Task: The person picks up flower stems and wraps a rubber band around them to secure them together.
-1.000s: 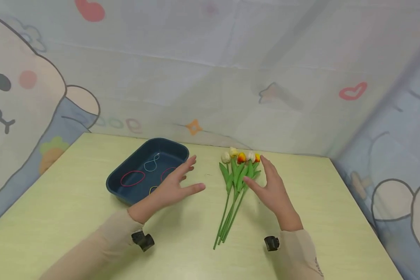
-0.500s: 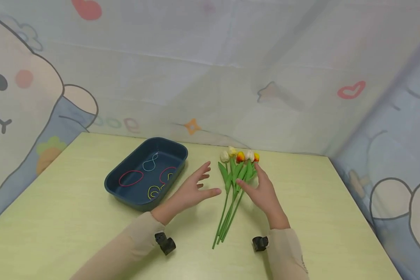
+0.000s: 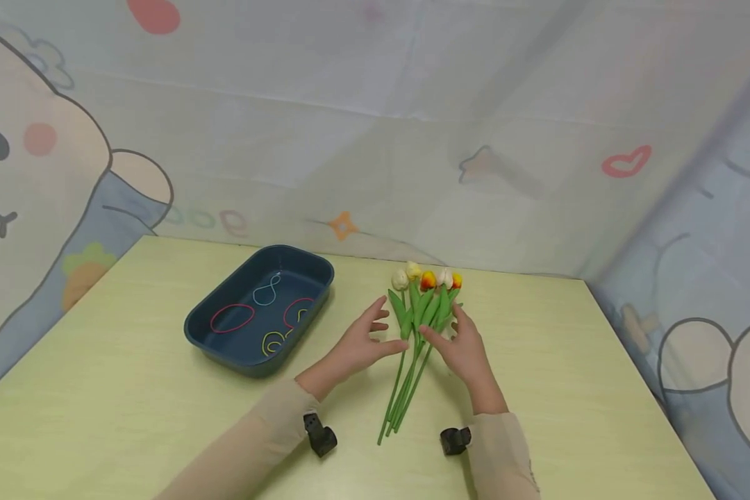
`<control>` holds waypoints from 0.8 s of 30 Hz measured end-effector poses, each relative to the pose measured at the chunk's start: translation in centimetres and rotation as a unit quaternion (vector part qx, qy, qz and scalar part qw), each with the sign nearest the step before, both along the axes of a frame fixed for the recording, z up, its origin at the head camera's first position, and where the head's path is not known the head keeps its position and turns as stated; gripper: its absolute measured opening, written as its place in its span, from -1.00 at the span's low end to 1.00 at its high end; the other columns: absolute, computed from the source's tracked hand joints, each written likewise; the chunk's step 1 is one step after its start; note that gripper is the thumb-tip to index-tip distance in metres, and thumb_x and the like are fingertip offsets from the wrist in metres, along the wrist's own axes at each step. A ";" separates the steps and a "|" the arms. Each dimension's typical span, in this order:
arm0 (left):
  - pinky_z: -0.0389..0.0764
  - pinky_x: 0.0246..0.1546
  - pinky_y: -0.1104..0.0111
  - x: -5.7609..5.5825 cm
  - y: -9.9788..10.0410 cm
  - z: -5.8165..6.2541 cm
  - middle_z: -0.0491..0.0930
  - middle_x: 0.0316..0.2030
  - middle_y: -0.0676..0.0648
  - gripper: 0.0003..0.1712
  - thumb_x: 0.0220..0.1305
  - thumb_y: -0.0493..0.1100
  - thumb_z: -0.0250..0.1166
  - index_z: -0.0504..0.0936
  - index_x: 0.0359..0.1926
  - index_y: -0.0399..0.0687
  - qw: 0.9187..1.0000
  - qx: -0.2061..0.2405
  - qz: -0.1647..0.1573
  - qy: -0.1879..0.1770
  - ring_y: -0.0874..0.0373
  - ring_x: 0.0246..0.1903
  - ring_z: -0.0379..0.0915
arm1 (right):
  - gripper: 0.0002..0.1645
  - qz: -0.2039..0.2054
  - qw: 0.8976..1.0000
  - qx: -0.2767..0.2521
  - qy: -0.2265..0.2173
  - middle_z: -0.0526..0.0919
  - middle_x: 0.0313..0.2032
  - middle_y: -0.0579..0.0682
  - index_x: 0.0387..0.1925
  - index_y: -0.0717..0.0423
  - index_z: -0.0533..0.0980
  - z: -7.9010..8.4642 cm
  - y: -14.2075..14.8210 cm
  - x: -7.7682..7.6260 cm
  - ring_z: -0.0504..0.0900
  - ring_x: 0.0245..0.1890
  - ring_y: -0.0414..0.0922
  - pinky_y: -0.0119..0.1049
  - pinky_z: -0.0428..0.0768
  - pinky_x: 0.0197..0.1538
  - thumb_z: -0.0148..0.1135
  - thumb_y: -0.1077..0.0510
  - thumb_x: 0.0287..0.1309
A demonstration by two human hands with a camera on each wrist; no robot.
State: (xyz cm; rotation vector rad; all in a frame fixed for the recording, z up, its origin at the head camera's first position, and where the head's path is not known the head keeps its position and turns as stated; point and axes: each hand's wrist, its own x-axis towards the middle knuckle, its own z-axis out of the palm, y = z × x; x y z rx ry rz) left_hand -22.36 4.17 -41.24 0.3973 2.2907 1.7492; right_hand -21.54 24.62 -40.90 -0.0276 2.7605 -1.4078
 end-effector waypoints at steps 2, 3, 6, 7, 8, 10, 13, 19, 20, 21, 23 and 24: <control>0.42 0.15 -0.03 -0.1 0.3 -0.2 0.18 0.39 -0.19 0.08 0.17 -0.03 0.40 -0.09 0.52 -0.03 1.000 0.000 0.005 -0.008 -0.15 0.31 0.22 | 0.12 -0.005 1.000 -0.007 -0.011 -0.07 0.46 0.31 0.49 0.27 -0.19 0.0 0.0 0.0 0.10 0.39 0.31 0.19 0.31 0.27 0.17 -0.22 0.26; 0.43 0.15 -0.03 -0.2 0.4 -0.3 0.19 0.39 -0.19 0.08 0.17 -0.03 0.41 -0.09 0.52 -0.03 1.000 -0.001 0.008 -0.012 -0.15 0.31 0.22 | 0.12 -0.008 1.000 -0.010 -0.017 -0.05 0.46 0.31 0.49 0.26 -0.19 -0.1 0.0 0.0 0.12 0.38 0.30 0.20 0.33 0.25 0.17 -0.23 0.25; 0.43 0.14 -0.02 -0.3 0.8 -0.7 0.19 0.39 -0.22 0.09 0.15 -0.04 0.42 -0.08 0.52 -0.05 1.000 -0.006 0.013 -0.022 -0.18 0.31 0.23 | 0.14 -0.015 0.999 -0.013 -0.037 -0.02 0.45 0.31 0.48 0.27 -0.19 -0.2 0.0 0.0 0.17 0.37 0.28 0.20 0.36 0.23 0.18 -0.24 0.24; 0.44 0.14 -0.02 -0.4 0.9 -0.8 0.20 0.38 -0.24 0.09 0.15 -0.05 0.42 -0.07 0.52 -0.07 1.000 -0.008 0.014 -0.023 -0.19 0.30 0.23 | 0.15 -0.016 0.999 -0.014 -0.043 -0.01 0.45 0.32 0.48 0.28 -0.19 -0.2 0.0 -0.1 0.19 0.36 0.27 0.19 0.36 0.23 0.18 -0.24 0.24; 0.44 0.14 -0.02 -0.4 1.0 -0.8 0.21 0.37 -0.26 0.09 0.14 -0.05 0.43 -0.07 0.51 -0.08 1.000 -0.011 0.016 -0.025 -0.20 0.30 0.23 | 0.15 -0.017 0.999 -0.013 -0.048 0.00 0.44 0.33 0.48 0.30 -0.21 -0.2 0.0 -0.1 0.20 0.36 0.27 0.19 0.36 0.23 0.18 -0.23 0.24; 0.46 0.12 -0.01 -0.4 1.3 -1.0 0.22 0.36 -0.29 0.09 0.13 -0.06 0.44 -0.05 0.51 -0.11 0.999 -0.014 0.019 -0.028 -0.23 0.29 0.24 | 0.15 -0.020 0.998 -0.010 -0.059 0.01 0.43 0.34 0.48 0.32 -0.21 -0.3 0.0 -0.1 0.21 0.35 0.27 0.18 0.35 0.24 0.19 -0.22 0.24; 0.48 0.10 0.00 -0.4 1.5 -1.1 0.24 0.34 -0.31 0.09 0.12 -0.06 0.45 -0.03 0.50 -0.13 0.999 -0.019 0.022 -0.032 -0.24 0.26 0.27 | 0.12 -0.020 0.997 -0.004 -0.068 0.05 0.42 0.36 0.47 0.35 -0.19 -0.4 -0.1 -0.1 0.22 0.35 0.28 0.18 0.35 0.24 0.19 -0.18 0.26; 0.52 0.06 0.06 -0.7 2.1 -1.5 0.27 0.31 -0.32 0.10 0.09 -0.07 0.46 -0.02 0.50 -0.14 0.998 -0.033 0.024 -0.039 -0.21 0.20 0.35 | 0.04 -0.014 0.996 -0.013 -0.082 0.14 0.37 0.40 0.45 0.39 -0.12 -0.6 -0.2 -0.2 0.37 0.24 0.30 0.15 0.43 0.18 0.18 -0.10 0.29; 0.52 0.06 0.06 -0.7 2.2 -1.6 0.27 0.31 -0.32 0.11 0.09 -0.08 0.46 -0.03 0.50 -0.14 0.998 -0.035 0.023 -0.041 -0.20 0.20 0.36 | 0.01 -0.012 0.996 -0.017 -0.084 0.16 0.36 0.41 0.45 0.38 -0.10 -0.7 -0.2 -0.2 0.41 0.21 0.30 0.14 0.44 0.17 0.18 -0.08 0.29; 0.53 0.05 0.07 -0.7 2.2 -1.6 0.27 0.31 -0.32 0.11 0.09 -0.08 0.47 -0.03 0.50 -0.14 0.998 -0.037 0.022 -0.042 -0.20 0.19 0.37 | -0.01 -0.010 0.996 -0.020 -0.085 0.18 0.34 0.41 0.44 0.38 -0.08 -0.8 -0.2 -0.3 0.44 0.18 0.30 0.13 0.46 0.16 0.19 -0.07 0.29; 0.53 0.05 0.08 -0.7 2.3 -1.8 0.27 0.31 -0.31 0.13 0.08 -0.09 0.47 -0.05 0.50 -0.14 0.998 -0.040 0.018 -0.044 -0.19 0.18 0.38 | -0.06 -0.004 0.996 -0.026 -0.087 0.22 0.32 0.42 0.44 0.37 -0.03 -1.0 -0.3 -0.3 0.50 0.12 0.29 0.10 0.48 0.13 0.19 -0.03 0.30; 0.53 0.05 0.09 -0.7 2.4 -1.8 0.27 0.31 -0.31 0.13 0.07 -0.09 0.48 -0.05 0.50 -0.13 0.998 -0.040 0.017 -0.046 -0.18 0.18 0.38 | -0.07 -0.002 0.996 -0.026 -0.087 0.24 0.30 0.42 0.43 0.37 -0.02 -1.0 -0.3 -0.4 0.52 0.09 0.28 0.10 0.49 0.12 0.19 -0.02 0.30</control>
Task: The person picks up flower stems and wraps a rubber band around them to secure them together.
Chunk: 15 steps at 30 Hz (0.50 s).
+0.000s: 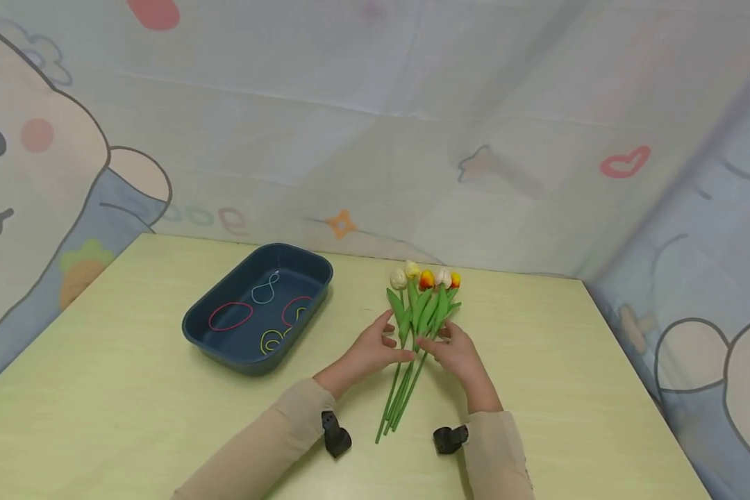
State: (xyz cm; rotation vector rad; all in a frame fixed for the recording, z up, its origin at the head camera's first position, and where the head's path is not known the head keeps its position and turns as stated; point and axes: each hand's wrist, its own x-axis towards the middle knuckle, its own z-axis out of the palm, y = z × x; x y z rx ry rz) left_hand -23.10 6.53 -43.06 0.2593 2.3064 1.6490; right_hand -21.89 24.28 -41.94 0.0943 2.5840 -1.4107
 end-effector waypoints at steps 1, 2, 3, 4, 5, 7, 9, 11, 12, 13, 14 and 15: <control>0.52 0.06 0.09 0.0 0.0 0.0 0.26 0.32 -0.31 0.14 0.07 -0.09 0.48 -0.06 0.51 -0.13 1.000 0.000 -0.001 -0.001 -0.18 0.19 0.38 | -0.08 0.002 1.000 0.001 0.000 0.26 0.29 0.43 0.43 0.39 -0.01 -0.1 0.0 0.0 0.55 0.05 0.26 0.09 0.50 0.11 0.19 -0.01 0.30; 0.53 0.05 0.09 0.0 0.1 0.0 0.26 0.32 -0.31 0.15 0.07 -0.09 0.48 -0.07 0.51 -0.13 1.000 -0.002 -0.002 -0.001 -0.18 0.19 0.38 | -0.08 0.004 1.000 0.004 0.000 0.28 0.27 0.44 0.42 0.41 0.00 -0.1 0.0 0.0 0.57 0.01 0.24 0.09 0.50 0.10 0.19 0.00 0.29; 0.53 0.05 0.10 0.1 0.1 0.0 0.25 0.32 -0.31 0.15 0.07 -0.09 0.48 -0.07 0.51 -0.13 1.000 -0.003 -0.003 -0.001 -0.18 0.19 0.38 | -0.09 0.006 1.000 0.007 0.000 0.30 0.25 0.44 0.41 0.43 0.00 -0.2 -0.1 0.1 0.60 -0.03 0.21 0.10 0.50 0.10 0.19 0.02 0.29; 0.53 0.05 0.10 0.1 0.2 0.0 0.25 0.33 -0.31 0.16 0.06 -0.10 0.48 -0.07 0.51 -0.13 1.000 -0.003 -0.005 -0.003 -0.18 0.19 0.38 | -0.08 0.007 1.000 0.009 -0.001 0.32 0.23 0.44 0.40 0.46 0.00 -0.2 -0.1 0.1 0.62 -0.07 0.18 0.10 0.49 0.10 0.19 0.03 0.29; 0.53 0.05 0.11 0.1 0.2 0.1 0.25 0.33 -0.31 0.16 0.06 -0.11 0.49 -0.07 0.51 -0.13 1.000 -0.006 -0.006 -0.002 -0.17 0.18 0.38 | -0.10 0.008 1.000 0.011 -0.001 0.36 0.18 0.43 0.39 0.48 0.02 -0.2 -0.2 0.2 0.64 -0.12 0.14 0.07 0.52 0.07 0.20 0.04 0.29; 0.54 0.04 0.13 0.2 0.4 0.2 0.25 0.33 -0.31 0.16 0.06 -0.12 0.49 -0.07 0.51 -0.14 1.000 -0.013 -0.008 -0.003 -0.15 0.17 0.39 | -0.14 0.008 1.000 0.013 -0.001 0.44 0.08 0.40 0.35 0.53 0.06 -0.2 -0.3 0.2 0.66 -0.19 0.04 0.00 0.56 0.03 0.21 0.08 0.28; 0.54 0.03 0.15 0.2 0.5 0.2 0.26 0.32 -0.30 0.16 0.05 -0.13 0.49 -0.07 0.51 -0.15 1.000 -0.018 -0.009 -0.006 -0.13 0.15 0.41 | -0.18 0.007 1.000 0.011 -0.002 0.50 0.00 0.36 0.32 0.56 0.09 -0.2 -0.4 0.3 0.67 -0.23 -0.01 -0.06 0.60 0.00 0.21 0.12 0.27; 0.54 0.02 0.17 0.2 0.6 0.3 0.27 0.31 -0.31 0.16 0.04 -0.16 0.49 -0.06 0.50 -0.17 1.000 -0.022 -0.011 -0.005 -0.11 0.11 0.45 | -0.21 0.006 1.000 0.013 -0.001 0.54 -0.06 0.33 0.30 0.59 0.12 -0.2 -0.6 0.3 0.68 -0.24 -0.03 -0.10 0.62 -0.03 0.21 0.15 0.27; 0.54 0.03 0.17 0.2 0.7 0.3 0.28 0.31 -0.31 0.16 0.04 -0.17 0.50 -0.06 0.50 -0.18 1.000 -0.021 -0.012 -0.006 -0.10 0.10 0.46 | -0.20 0.004 1.000 0.015 -0.001 0.55 -0.05 0.34 0.30 0.60 0.11 -0.2 -0.6 0.3 0.68 -0.21 0.00 -0.07 0.60 0.00 0.21 0.15 0.27; 0.54 0.03 0.18 0.2 0.7 0.3 0.29 0.30 -0.31 0.16 0.03 -0.18 0.50 -0.06 0.50 -0.19 1.000 -0.020 -0.012 -0.006 -0.09 0.09 0.47 | -0.20 0.004 1.000 0.017 -0.001 0.55 -0.04 0.35 0.30 0.61 0.11 -0.1 -0.7 0.4 0.68 -0.18 0.04 -0.04 0.58 0.03 0.21 0.15 0.27; 0.54 0.03 0.19 0.2 0.7 0.3 0.29 0.30 -0.31 0.16 0.02 -0.20 0.50 -0.05 0.49 -0.20 1.000 -0.019 -0.013 -0.006 -0.09 0.07 0.49 | -0.19 0.004 1.000 0.020 -0.001 0.55 -0.03 0.36 0.30 0.62 0.10 -0.1 -0.7 0.4 0.67 -0.14 0.07 -0.02 0.56 0.06 0.21 0.15 0.27; 0.54 0.03 0.19 0.1 0.8 0.2 0.30 0.29 -0.31 0.16 0.02 -0.21 0.50 -0.05 0.49 -0.22 1.000 -0.018 -0.014 -0.006 -0.08 0.05 0.50 | -0.19 0.005 1.000 0.022 0.000 0.55 -0.01 0.38 0.30 0.62 0.10 0.0 -0.8 0.4 0.65 -0.10 0.11 0.01 0.54 0.08 0.21 0.15 0.27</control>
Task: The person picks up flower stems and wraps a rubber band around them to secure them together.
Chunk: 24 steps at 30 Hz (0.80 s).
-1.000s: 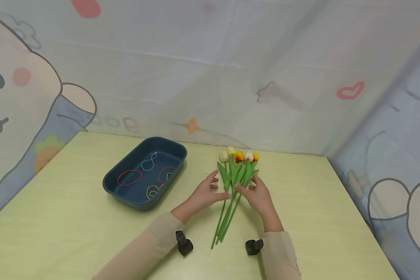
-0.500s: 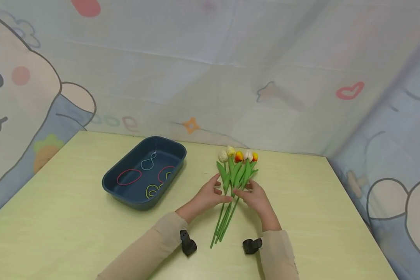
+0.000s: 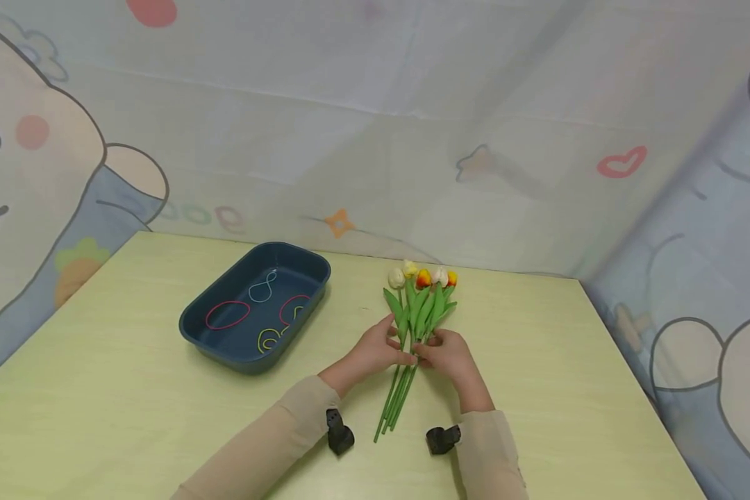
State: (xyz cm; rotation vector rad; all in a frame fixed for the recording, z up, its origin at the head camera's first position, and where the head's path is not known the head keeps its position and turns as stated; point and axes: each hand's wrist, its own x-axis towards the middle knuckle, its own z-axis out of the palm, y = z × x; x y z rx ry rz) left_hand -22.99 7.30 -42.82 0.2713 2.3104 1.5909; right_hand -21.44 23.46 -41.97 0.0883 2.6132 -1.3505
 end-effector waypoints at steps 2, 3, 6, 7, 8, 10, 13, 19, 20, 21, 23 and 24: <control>0.53 0.05 0.19 -0.1 0.1 -0.1 0.33 0.27 -0.32 0.15 0.01 -0.22 0.50 -0.03 0.49 -0.24 1.000 0.001 -0.001 0.001 -0.08 0.02 0.53 | -0.20 -0.001 1.000 0.001 0.001 0.55 0.00 0.40 0.28 0.63 0.12 0.1 -0.1 0.1 0.62 -0.04 0.16 0.03 0.52 0.10 0.21 0.15 0.27; 0.52 0.07 0.18 -0.2 0.2 -0.1 0.34 0.26 -0.32 0.15 0.00 -0.22 0.51 -0.02 0.48 -0.24 1.000 0.000 0.000 0.002 -0.08 0.04 0.52 | -0.21 -0.002 1.000 -0.001 0.001 0.56 0.00 0.41 0.28 0.63 0.14 0.1 -0.2 0.1 0.62 -0.03 0.17 0.03 0.52 0.10 0.22 0.15 0.26; 0.50 0.10 0.15 -0.3 0.4 -0.2 0.39 0.22 -0.33 0.12 -0.02 -0.22 0.53 0.05 0.47 -0.24 1.000 -0.005 0.005 0.006 -0.11 0.08 0.48 | -0.27 -0.007 1.000 -0.008 0.003 0.60 -0.04 0.38 0.24 0.61 0.21 0.1 -0.5 0.1 0.65 -0.09 0.12 -0.04 0.57 0.04 0.23 0.18 0.24; 0.49 0.10 0.15 -0.4 0.4 -0.3 0.42 0.20 -0.32 0.10 -0.03 -0.21 0.53 0.08 0.46 -0.23 1.000 -0.006 0.008 0.007 -0.11 0.09 0.47 | -0.29 -0.010 1.000 -0.013 0.002 0.62 -0.07 0.37 0.23 0.60 0.24 0.1 -0.5 0.2 0.67 -0.13 0.09 -0.06 0.59 0.00 0.23 0.19 0.23; 0.50 0.09 0.15 -0.4 0.5 -0.3 0.45 0.16 -0.32 0.08 -0.04 -0.21 0.54 0.13 0.44 -0.22 1.000 -0.007 0.011 0.008 -0.11 0.09 0.47 | -0.32 -0.011 1.000 -0.019 0.002 0.64 -0.09 0.35 0.22 0.59 0.26 0.1 -0.6 0.1 0.69 -0.18 0.05 -0.09 0.61 -0.03 0.23 0.21 0.22; 0.52 0.04 0.19 -0.5 0.5 -0.4 0.51 0.09 -0.29 0.01 -0.06 -0.23 0.54 0.23 0.41 -0.19 1.000 -0.004 0.015 0.010 -0.08 0.05 0.48 | -0.35 -0.015 1.000 -0.026 0.000 0.66 -0.12 0.32 0.20 0.58 0.30 0.0 -0.7 0.1 0.70 -0.23 -0.02 -0.14 0.62 -0.05 0.23 0.23 0.20; 0.55 -0.07 0.27 -0.7 0.5 -0.5 0.57 -0.04 -0.24 -0.12 -0.06 -0.28 0.53 0.37 0.32 -0.18 1.000 0.006 0.019 0.009 0.01 -0.08 0.52 | -0.38 -0.018 0.998 -0.054 -0.009 0.67 -0.14 0.31 0.19 0.58 0.31 -0.1 -0.8 0.1 0.71 -0.26 -0.06 -0.15 0.62 -0.05 0.23 0.27 0.19; 0.53 -0.15 0.34 -0.8 0.2 -0.7 0.65 -0.18 -0.15 -0.60 0.01 -0.32 0.47 0.64 -0.07 -0.30 1.000 0.018 0.008 0.001 0.12 -0.22 0.51 | -0.45 -0.006 0.995 -0.099 -0.022 0.67 -0.13 0.31 0.16 0.60 0.33 -0.1 -0.8 0.2 0.72 -0.27 -0.11 -0.16 0.62 -0.02 0.17 0.30 0.22; 0.53 -0.17 0.35 -0.9 0.2 -0.8 0.66 -0.21 -0.14 -0.65 0.02 -0.32 0.46 0.65 -0.12 -0.31 1.000 0.016 0.005 0.001 0.13 -0.25 0.51 | -0.46 -0.004 0.995 -0.101 -0.023 0.67 -0.14 0.31 0.16 0.60 0.34 -0.1 -0.8 0.2 0.72 -0.28 -0.11 -0.17 0.62 -0.03 0.16 0.30 0.23; 0.53 -0.21 0.37 -0.9 0.1 -0.7 0.67 -0.24 -0.13 -0.69 0.03 -0.31 0.46 0.66 -0.16 -0.30 1.000 0.010 0.005 -0.001 0.15 -0.28 0.50 | -0.47 -0.003 0.994 -0.108 -0.025 0.66 -0.13 0.32 0.16 0.60 0.34 0.0 -0.8 0.2 0.72 -0.28 -0.10 -0.17 0.63 -0.03 0.15 0.32 0.23; 0.50 -0.29 0.42 -0.9 0.1 -0.8 0.66 -0.31 -0.10 -0.73 0.04 -0.29 0.45 0.68 -0.19 -0.29 1.000 -0.001 0.003 0.003 0.19 -0.35 0.47 | -0.48 -0.001 0.993 -0.112 -0.027 0.65 -0.12 0.33 0.15 0.60 0.35 0.0 -0.8 0.3 0.72 -0.28 -0.11 -0.18 0.63 -0.04 0.13 0.32 0.24; 0.47 -0.33 0.45 -1.0 0.1 -0.8 0.65 -0.35 -0.08 -0.74 0.04 -0.29 0.45 0.68 -0.21 -0.29 1.000 -0.008 0.003 0.005 0.21 -0.38 0.45 | -0.49 0.000 0.993 -0.112 -0.027 0.65 -0.11 0.34 0.15 0.60 0.35 0.0 -0.8 0.3 0.72 -0.27 -0.11 -0.18 0.63 -0.04 0.12 0.32 0.24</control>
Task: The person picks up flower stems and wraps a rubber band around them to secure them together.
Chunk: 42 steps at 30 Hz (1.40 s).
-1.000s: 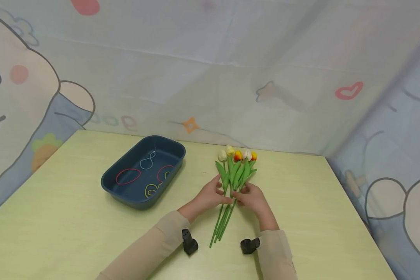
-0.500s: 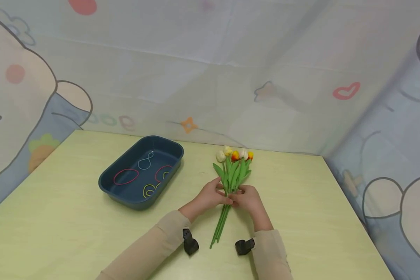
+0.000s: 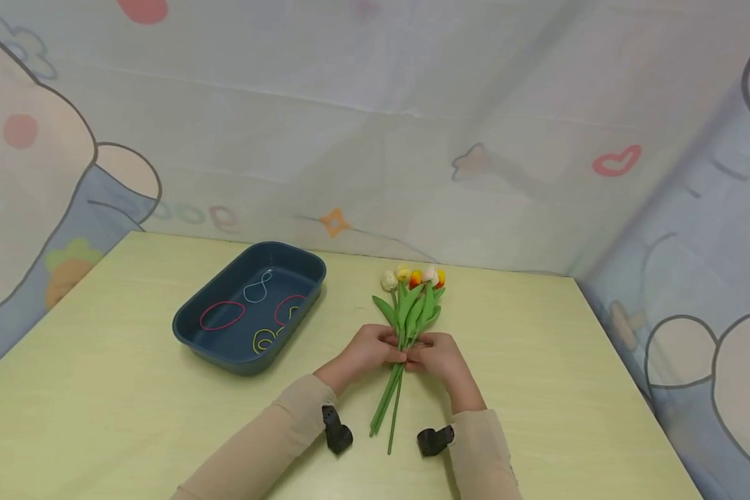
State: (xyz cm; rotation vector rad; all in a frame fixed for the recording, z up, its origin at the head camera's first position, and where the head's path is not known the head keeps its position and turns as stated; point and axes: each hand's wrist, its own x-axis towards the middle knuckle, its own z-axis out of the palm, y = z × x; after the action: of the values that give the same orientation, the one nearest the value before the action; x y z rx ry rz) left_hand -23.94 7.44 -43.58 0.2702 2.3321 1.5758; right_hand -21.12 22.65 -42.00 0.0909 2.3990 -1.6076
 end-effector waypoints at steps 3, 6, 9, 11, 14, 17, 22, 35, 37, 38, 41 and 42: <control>0.40 -0.42 0.50 0.0 -0.1 0.1 0.62 -0.45 -0.02 -0.77 0.05 -0.28 0.46 0.70 -0.23 -0.28 1.000 -0.009 0.000 -0.001 0.24 -0.46 0.39 | -0.50 -0.001 1.000 -0.005 -0.005 0.63 -0.07 0.36 0.15 0.58 0.36 0.0 0.0 0.0 0.72 -0.26 -0.11 -0.20 0.63 -0.04 0.10 0.33 0.24; 0.36 -0.46 0.52 0.0 -0.1 0.3 0.57 -0.52 0.02 -0.78 0.05 -0.28 0.46 0.71 -0.25 -0.28 1.000 -0.014 -0.002 -0.001 0.25 -0.49 0.36 | -0.51 0.000 1.000 -0.016 -0.010 0.60 -0.04 0.39 0.15 0.59 0.34 -0.2 0.0 -0.1 0.71 -0.26 -0.11 -0.21 0.64 -0.06 0.09 0.34 0.26; 0.34 -0.48 0.52 0.0 -0.1 0.5 0.50 -0.57 0.05 -0.79 0.05 -0.28 0.46 0.71 -0.26 -0.28 1.000 -0.020 -0.002 -0.004 0.25 -0.51 0.34 | -0.51 0.008 0.999 -0.035 -0.013 0.59 -0.03 0.39 0.16 0.61 0.32 -0.3 0.1 -0.2 0.71 -0.26 -0.13 -0.25 0.65 -0.09 0.09 0.35 0.27; 0.32 -0.49 0.51 0.0 -0.2 0.5 0.47 -0.58 0.05 -0.78 0.04 -0.29 0.47 0.71 -0.25 -0.28 1.000 -0.025 -0.002 -0.005 0.24 -0.51 0.32 | -0.50 0.012 0.999 -0.048 -0.015 0.60 -0.05 0.38 0.15 0.63 0.31 -0.5 0.2 -0.2 0.70 -0.27 -0.15 -0.27 0.65 -0.11 0.09 0.35 0.28; 0.32 -0.48 0.51 -0.1 -0.3 0.6 0.46 -0.56 0.05 -0.71 0.02 -0.28 0.48 0.71 -0.18 -0.29 1.000 -0.028 -0.005 -0.010 0.23 -0.49 0.32 | -0.52 0.014 0.998 -0.061 -0.017 0.62 -0.10 0.29 0.14 0.63 0.32 -0.6 0.3 -0.3 0.70 -0.29 -0.18 -0.29 0.66 -0.13 0.11 0.35 0.28; 0.33 -0.46 0.50 -0.1 -0.5 0.5 0.48 -0.54 0.05 -0.62 0.02 -0.27 0.49 0.68 -0.11 -0.32 0.999 -0.026 -0.014 -0.012 0.23 -0.47 0.33 | -0.54 0.021 0.997 -0.068 -0.014 0.63 -0.15 0.21 0.11 0.64 0.34 -0.7 0.3 -0.3 0.69 -0.29 -0.20 -0.30 0.66 -0.14 0.11 0.36 0.28; 0.33 -0.47 0.51 0.0 -0.8 0.5 0.47 -0.55 0.07 -0.59 0.02 -0.27 0.49 0.67 -0.07 -0.31 0.999 -0.014 -0.029 -0.006 0.24 -0.48 0.32 | -0.56 0.021 0.997 -0.068 -0.009 0.63 -0.20 0.16 0.09 0.64 0.36 -0.7 0.3 -0.3 0.68 -0.30 -0.21 -0.33 0.66 -0.15 0.10 0.36 0.29; 0.57 -0.49 0.44 0.7 -0.7 0.5 0.71 -0.36 -0.18 -0.48 0.07 -0.37 0.43 0.58 0.11 -0.26 0.994 0.093 -0.047 -0.046 0.15 -0.48 0.62 | -0.45 0.000 0.999 -0.049 0.002 0.59 -0.02 0.34 0.20 0.58 0.30 -0.2 0.0 -0.3 0.69 -0.22 -0.17 -0.33 0.62 -0.08 0.12 0.25 0.32; 0.56 -0.51 0.45 0.7 -0.7 0.7 0.70 -0.41 -0.19 -0.46 0.07 -0.38 0.43 0.56 0.13 -0.28 0.994 0.096 -0.046 -0.038 0.16 -0.51 0.61 | -0.47 -0.005 0.998 -0.054 0.009 0.62 -0.07 0.28 0.19 0.57 0.32 -0.1 -0.1 -0.3 0.68 -0.26 -0.21 -0.37 0.62 -0.11 0.12 0.26 0.31; 0.54 -0.53 0.46 0.8 -0.7 0.8 0.69 -0.44 -0.19 -0.44 0.06 -0.38 0.43 0.56 0.14 -0.28 0.994 0.093 -0.045 -0.030 0.19 -0.53 0.59 | -0.48 -0.008 0.998 -0.058 0.013 0.63 -0.10 0.24 0.18 0.56 0.33 0.0 -0.2 -0.3 0.67 -0.28 -0.23 -0.39 0.62 -0.13 0.13 0.27 0.31; 0.50 -0.53 0.49 0.8 -0.7 1.2 0.68 -0.48 -0.17 -0.35 0.05 -0.36 0.45 0.48 0.21 -0.31 0.995 0.089 -0.042 -0.014 0.24 -0.55 0.55 | -0.52 -0.014 0.997 -0.068 0.026 0.64 -0.21 0.11 0.16 0.56 0.36 0.4 -0.4 -0.2 0.64 -0.34 -0.27 -0.44 0.61 -0.18 0.13 0.31 0.29; 0.50 -0.52 0.50 0.8 -0.7 1.3 0.69 -0.47 -0.16 -0.33 0.05 -0.36 0.44 0.47 0.23 -0.30 0.995 0.093 -0.042 -0.012 0.25 -0.54 0.56 | -0.52 -0.017 0.997 -0.072 0.030 0.62 -0.24 0.08 0.15 0.56 0.37 0.5 -0.4 -0.2 0.63 -0.35 -0.28 -0.45 0.61 -0.19 0.14 0.32 0.28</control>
State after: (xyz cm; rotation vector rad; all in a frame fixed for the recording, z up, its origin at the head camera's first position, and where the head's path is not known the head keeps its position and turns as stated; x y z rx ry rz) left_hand -23.16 6.72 -42.32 0.3843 2.1287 1.7453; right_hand -21.27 22.24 -41.46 0.0576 2.3281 -1.8176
